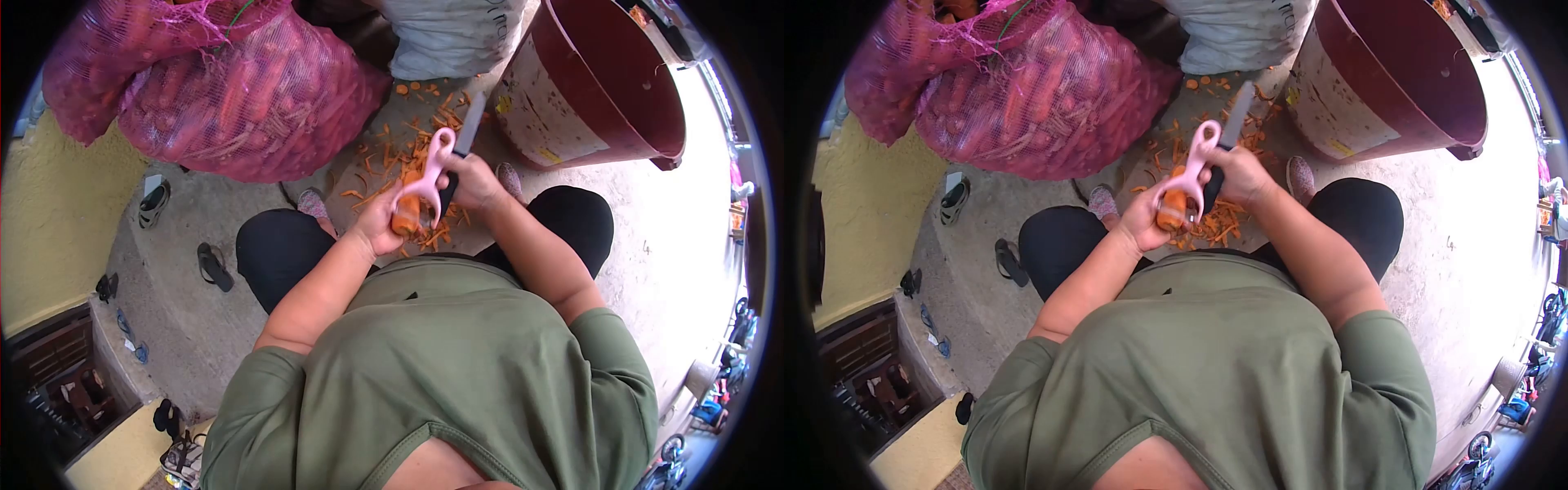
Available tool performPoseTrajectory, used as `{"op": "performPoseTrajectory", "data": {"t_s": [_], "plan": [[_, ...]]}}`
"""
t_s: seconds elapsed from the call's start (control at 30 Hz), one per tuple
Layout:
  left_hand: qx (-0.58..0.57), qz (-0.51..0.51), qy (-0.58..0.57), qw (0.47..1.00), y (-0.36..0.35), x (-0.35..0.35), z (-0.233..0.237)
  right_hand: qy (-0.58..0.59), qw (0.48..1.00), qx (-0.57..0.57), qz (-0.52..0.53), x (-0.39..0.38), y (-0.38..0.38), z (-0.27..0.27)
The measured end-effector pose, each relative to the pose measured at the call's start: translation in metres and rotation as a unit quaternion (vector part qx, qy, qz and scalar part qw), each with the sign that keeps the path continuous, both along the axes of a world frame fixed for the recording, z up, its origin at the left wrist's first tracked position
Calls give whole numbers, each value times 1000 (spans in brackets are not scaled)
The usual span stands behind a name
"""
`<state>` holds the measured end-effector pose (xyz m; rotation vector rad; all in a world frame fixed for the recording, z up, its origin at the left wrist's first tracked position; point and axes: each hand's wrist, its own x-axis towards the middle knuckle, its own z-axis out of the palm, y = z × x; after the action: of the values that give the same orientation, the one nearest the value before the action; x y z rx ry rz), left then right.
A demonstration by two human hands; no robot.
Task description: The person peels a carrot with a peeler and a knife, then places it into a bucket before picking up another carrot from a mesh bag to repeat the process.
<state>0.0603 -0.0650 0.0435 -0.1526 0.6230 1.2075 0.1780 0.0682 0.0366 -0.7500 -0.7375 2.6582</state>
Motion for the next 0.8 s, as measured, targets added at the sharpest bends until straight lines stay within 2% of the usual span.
{"op": "performPoseTrajectory", "data": {"t_s": [0.07, 0.17, 0.2, 0.3, 0.37, 0.53, 0.77, 0.8], "plan": [[68, -9, -10, 998, 0, 1, 0, 4, 998, 19, 58, -1, -9, 4], [9, -7, -38, 999, -3, -10, -26, -1, 1000, 21, 18, -1, 8, -14], [26, -7, -35, 999, -4, -11, -27, 1, 1000, 12, 3, -1, 11, -16], [-20, 12, 62, 998, -4, -6, -28, -1, 999, 20, -32, 3, 23, -13], [-6, 12, 61, 998, -2, -5, -22, -48, 996, 67, 29, 2, 20, -14], [-8, 30, 83, 996, 5, -6, -30, -33, 999, 11, 8, -1, 14, -21], [-43, 9, 69, 997, 12, 11, -17, -2, 997, -29, 67, -7, 0, -12], [-18, 5, 48, 999, 11, 10, -16, -22, 998, -25, 55, -9, -3, -9]]}}
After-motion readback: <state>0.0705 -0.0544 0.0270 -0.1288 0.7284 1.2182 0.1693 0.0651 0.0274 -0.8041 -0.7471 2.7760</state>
